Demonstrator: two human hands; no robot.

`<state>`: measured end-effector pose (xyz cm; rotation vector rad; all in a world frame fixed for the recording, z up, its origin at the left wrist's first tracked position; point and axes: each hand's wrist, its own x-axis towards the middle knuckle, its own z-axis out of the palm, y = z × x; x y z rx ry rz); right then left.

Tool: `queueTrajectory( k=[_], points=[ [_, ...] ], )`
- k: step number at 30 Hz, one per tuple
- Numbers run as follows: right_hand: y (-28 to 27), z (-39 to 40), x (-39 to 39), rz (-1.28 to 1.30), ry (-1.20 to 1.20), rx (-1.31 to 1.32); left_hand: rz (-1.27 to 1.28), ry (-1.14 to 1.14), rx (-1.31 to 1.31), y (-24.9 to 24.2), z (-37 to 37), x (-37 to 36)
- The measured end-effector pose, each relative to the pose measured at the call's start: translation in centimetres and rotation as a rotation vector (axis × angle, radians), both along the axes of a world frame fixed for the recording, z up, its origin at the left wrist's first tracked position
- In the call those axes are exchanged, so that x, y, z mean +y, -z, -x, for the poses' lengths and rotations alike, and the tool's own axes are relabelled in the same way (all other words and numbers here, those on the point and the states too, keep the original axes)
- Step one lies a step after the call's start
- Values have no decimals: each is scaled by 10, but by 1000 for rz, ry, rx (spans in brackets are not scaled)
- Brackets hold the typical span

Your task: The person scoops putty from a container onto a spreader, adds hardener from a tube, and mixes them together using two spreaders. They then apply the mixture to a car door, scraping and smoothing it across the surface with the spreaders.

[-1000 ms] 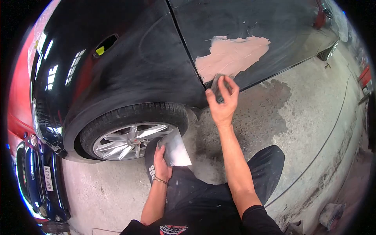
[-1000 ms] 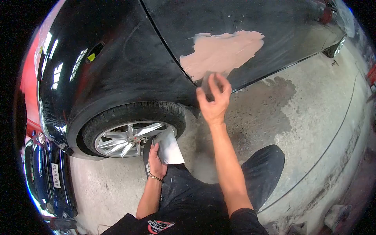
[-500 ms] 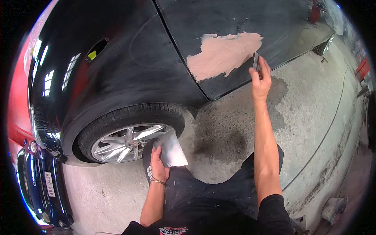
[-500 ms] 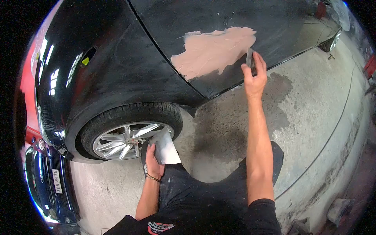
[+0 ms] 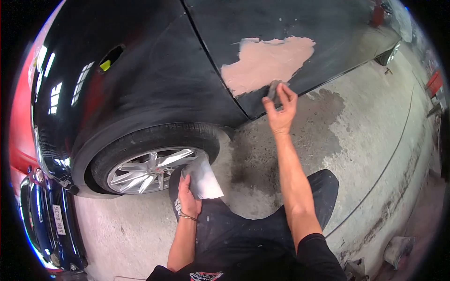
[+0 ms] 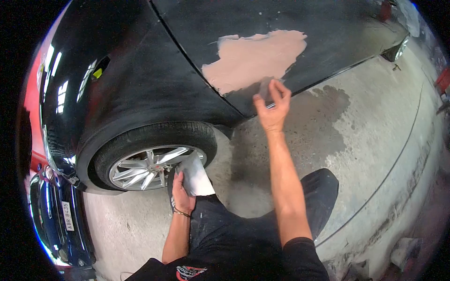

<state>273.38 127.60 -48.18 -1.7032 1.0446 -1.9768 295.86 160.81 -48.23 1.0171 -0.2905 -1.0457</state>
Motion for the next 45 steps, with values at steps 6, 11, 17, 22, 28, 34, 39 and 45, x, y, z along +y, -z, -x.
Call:
queueTrajectory(
  k=[6,11,17,22,28,34,39,45],
  points=[
    [24,-21,50,-171,-150,74,9,5,-21,-6,5,-3],
    [18,22,37,-204,-166,-82,-12,-4,-10,-8,6,0],
    [-39,41,-19,-404,-245,-565,7,8,5,-6,1,1],
    [-6,-9,24,-389,-193,-290,19,18,51,-7,2,-1],
    [9,8,112,-596,-629,-417,14,56,224,-8,31,-21],
    [-48,50,203,-412,-1110,-58,-189,82,532,-28,80,-72],
    [-63,48,244,-364,-890,122,-134,166,535,-39,95,-74],
    [-55,47,239,-243,-854,337,3,145,503,-40,81,-62]
  ],
)
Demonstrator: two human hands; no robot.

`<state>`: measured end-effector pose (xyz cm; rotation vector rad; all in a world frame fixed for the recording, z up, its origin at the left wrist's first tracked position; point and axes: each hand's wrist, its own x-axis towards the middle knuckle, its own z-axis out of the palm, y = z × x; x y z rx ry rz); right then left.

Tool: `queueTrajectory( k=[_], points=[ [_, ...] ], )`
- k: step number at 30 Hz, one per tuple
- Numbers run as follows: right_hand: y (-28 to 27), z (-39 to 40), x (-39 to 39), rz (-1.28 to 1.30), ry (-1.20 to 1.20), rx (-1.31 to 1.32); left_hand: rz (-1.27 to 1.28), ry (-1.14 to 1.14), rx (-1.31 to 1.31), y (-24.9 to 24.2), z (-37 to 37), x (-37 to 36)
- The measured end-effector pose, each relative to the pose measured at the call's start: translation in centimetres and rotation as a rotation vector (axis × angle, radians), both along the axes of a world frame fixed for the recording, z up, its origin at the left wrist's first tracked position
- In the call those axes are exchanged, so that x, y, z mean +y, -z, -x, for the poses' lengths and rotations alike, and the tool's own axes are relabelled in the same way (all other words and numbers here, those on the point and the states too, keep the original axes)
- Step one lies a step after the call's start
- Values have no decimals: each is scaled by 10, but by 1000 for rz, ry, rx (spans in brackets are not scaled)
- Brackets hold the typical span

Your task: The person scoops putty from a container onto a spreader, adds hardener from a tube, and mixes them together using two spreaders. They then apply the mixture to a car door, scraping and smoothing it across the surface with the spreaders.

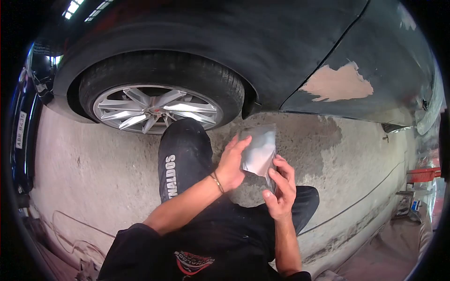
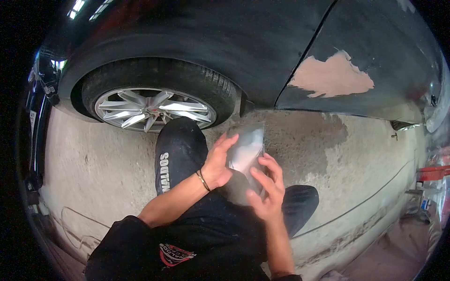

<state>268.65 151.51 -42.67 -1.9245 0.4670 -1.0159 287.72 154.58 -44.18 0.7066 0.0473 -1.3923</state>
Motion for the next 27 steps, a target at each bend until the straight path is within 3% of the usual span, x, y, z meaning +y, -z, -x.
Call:
queueTrajectory(
  k=[2,3,5,9,14,17,27],
  points=[
    [-8,5,-11,4,18,167,30,-27,43,1,-11,6],
    [-20,5,-20,-135,50,298,34,-38,100,3,-20,10],
    [-3,6,-50,-101,95,478,128,-58,126,1,-35,18],
    [-25,-11,-108,-917,243,178,37,-92,100,15,-42,30],
    [-62,-31,-146,-937,249,98,-187,-69,122,52,-33,40],
    [-73,-39,-147,-919,254,123,-179,-71,68,25,-35,41],
    [-84,-50,-156,-897,250,121,-27,-33,51,44,-41,40]
  ],
)
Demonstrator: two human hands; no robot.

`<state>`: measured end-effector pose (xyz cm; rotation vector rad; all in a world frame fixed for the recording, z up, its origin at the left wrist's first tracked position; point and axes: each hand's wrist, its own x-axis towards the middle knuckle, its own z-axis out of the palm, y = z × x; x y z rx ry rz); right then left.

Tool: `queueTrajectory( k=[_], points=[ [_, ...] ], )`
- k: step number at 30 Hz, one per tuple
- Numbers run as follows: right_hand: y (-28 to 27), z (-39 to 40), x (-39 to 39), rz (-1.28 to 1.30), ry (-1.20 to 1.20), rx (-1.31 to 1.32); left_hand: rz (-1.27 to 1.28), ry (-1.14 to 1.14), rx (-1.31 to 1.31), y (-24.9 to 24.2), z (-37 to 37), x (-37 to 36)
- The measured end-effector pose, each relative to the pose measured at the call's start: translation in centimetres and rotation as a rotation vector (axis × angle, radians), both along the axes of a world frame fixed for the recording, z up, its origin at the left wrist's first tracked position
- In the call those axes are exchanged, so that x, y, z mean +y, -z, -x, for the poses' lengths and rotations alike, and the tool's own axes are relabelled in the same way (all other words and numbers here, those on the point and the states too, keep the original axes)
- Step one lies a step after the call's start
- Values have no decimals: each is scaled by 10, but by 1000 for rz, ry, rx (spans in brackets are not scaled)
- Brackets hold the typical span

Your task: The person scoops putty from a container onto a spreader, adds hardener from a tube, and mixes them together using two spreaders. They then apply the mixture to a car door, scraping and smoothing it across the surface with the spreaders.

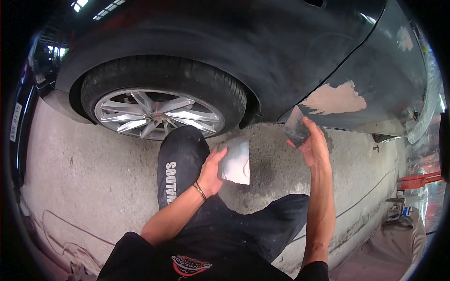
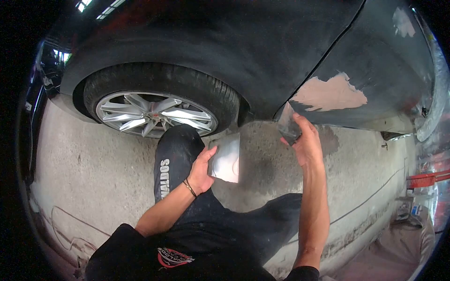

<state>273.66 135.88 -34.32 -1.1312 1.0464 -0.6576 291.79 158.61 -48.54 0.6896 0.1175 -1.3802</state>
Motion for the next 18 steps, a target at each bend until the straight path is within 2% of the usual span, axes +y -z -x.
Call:
queueTrajectory(
  k=[6,9,12,14,16,18],
  points=[
    [-24,8,14,127,-56,-139,-95,-46,-8,-4,8,-2],
    [-9,29,55,404,-132,-122,-87,-58,25,-3,14,-9],
    [20,40,111,432,-235,-248,-41,-53,73,-27,31,-20],
    [28,38,149,297,-252,-346,-40,-37,82,-40,41,-27],
    [47,43,158,632,-287,-161,-39,-12,56,-38,49,-29],
    [56,51,159,627,-248,-159,-11,-10,19,-39,53,-31]
  ],
)
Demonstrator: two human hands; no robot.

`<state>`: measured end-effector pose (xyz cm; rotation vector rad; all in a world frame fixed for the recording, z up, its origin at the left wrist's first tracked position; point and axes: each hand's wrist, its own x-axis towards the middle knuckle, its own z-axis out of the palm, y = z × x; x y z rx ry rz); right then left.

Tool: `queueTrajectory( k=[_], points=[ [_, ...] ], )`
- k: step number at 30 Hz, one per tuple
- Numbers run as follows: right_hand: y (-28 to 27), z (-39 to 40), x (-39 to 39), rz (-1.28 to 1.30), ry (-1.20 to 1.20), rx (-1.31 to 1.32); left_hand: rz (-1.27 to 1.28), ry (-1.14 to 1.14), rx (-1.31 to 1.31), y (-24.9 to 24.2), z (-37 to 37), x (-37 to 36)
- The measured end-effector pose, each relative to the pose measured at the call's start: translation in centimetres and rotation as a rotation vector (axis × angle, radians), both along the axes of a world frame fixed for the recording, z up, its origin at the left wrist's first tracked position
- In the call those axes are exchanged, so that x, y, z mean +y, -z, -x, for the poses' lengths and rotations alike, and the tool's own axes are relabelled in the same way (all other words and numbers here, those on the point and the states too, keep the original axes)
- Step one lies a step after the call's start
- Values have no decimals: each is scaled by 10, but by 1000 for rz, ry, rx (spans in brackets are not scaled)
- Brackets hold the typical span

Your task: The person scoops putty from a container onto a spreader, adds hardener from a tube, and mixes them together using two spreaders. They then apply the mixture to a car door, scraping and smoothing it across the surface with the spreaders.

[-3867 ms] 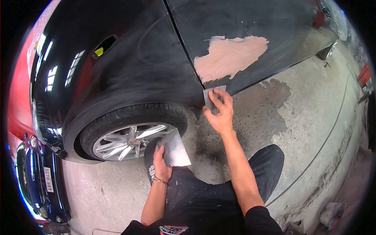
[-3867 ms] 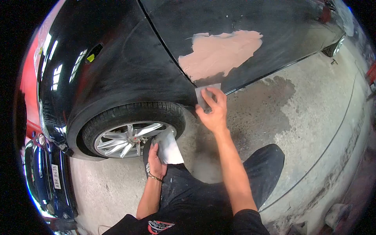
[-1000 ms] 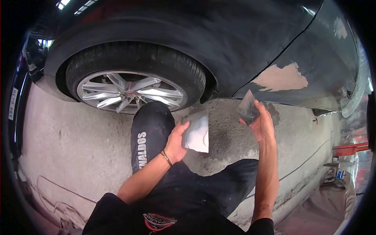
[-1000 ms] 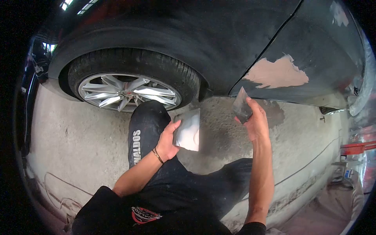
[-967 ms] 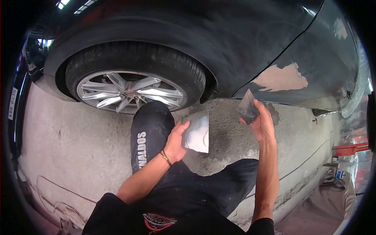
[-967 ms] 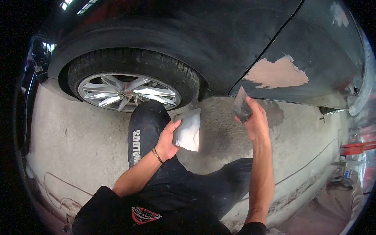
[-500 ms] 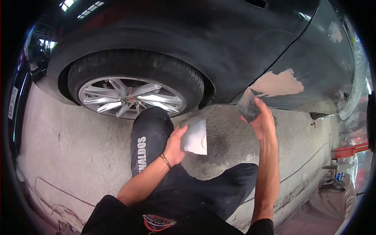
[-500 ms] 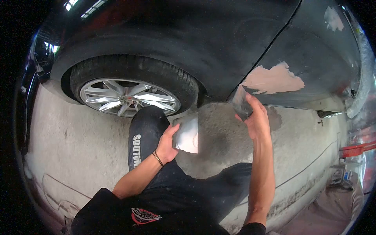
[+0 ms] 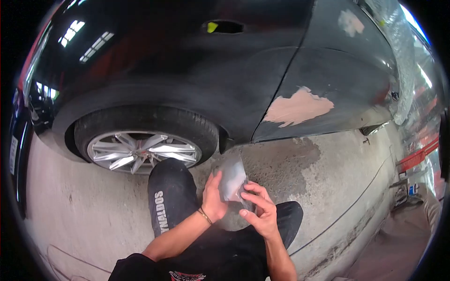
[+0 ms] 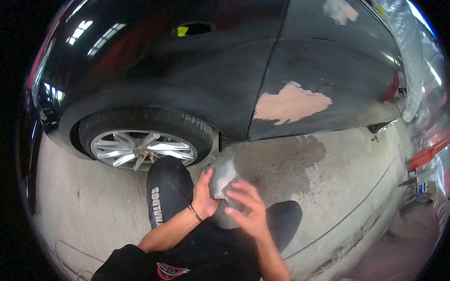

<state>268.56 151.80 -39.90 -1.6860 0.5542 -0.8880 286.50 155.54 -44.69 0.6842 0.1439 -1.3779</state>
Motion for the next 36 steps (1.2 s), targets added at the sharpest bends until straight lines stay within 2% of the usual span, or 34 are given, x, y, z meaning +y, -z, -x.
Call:
queueTrajectory(
  k=[1,4,5,6,8,9,12,13,16,19,23,26,28,30,32,34,36],
  points=[
    [4,3,1,-7,21,-7,16,-2,-40,-12,2,3],
    [9,26,-12,67,75,192,74,-9,-134,-18,-3,3],
    [3,37,-19,167,100,330,59,2,-157,-21,-7,2],
    [2,47,-28,377,141,453,35,28,-214,-28,-8,0],
    [-6,57,-40,451,232,540,-21,86,-328,-40,-11,-3],
    [-17,56,-43,442,259,530,40,82,-624,-27,-7,-6],
    [-45,45,-51,625,281,557,286,232,-1152,-37,1,-9],
    [-50,39,-50,657,263,559,228,292,-1230,-50,6,-5],
    [-49,23,-43,630,118,487,260,182,-1383,-61,11,-9],
    [-44,15,-27,664,95,477,199,190,-1366,-87,13,-6],
    [-39,15,-10,709,49,490,200,64,-1499,-90,1,-17],
    [-33,17,0,730,70,492,208,-150,-1446,-116,-4,-27],
    [-30,20,4,694,86,437,184,-207,-1396,-136,-13,-29],
    [-40,22,6,638,84,259,208,-169,-1278,-105,-18,-36],
    [-43,17,6,538,79,93,132,-93,-725,-53,-6,-37],
    [-39,12,8,379,42,-42,37,37,-261,-61,5,-20],
    [-22,16,5,336,70,-27,19,149,-137,-53,4,-11]
  ],
)
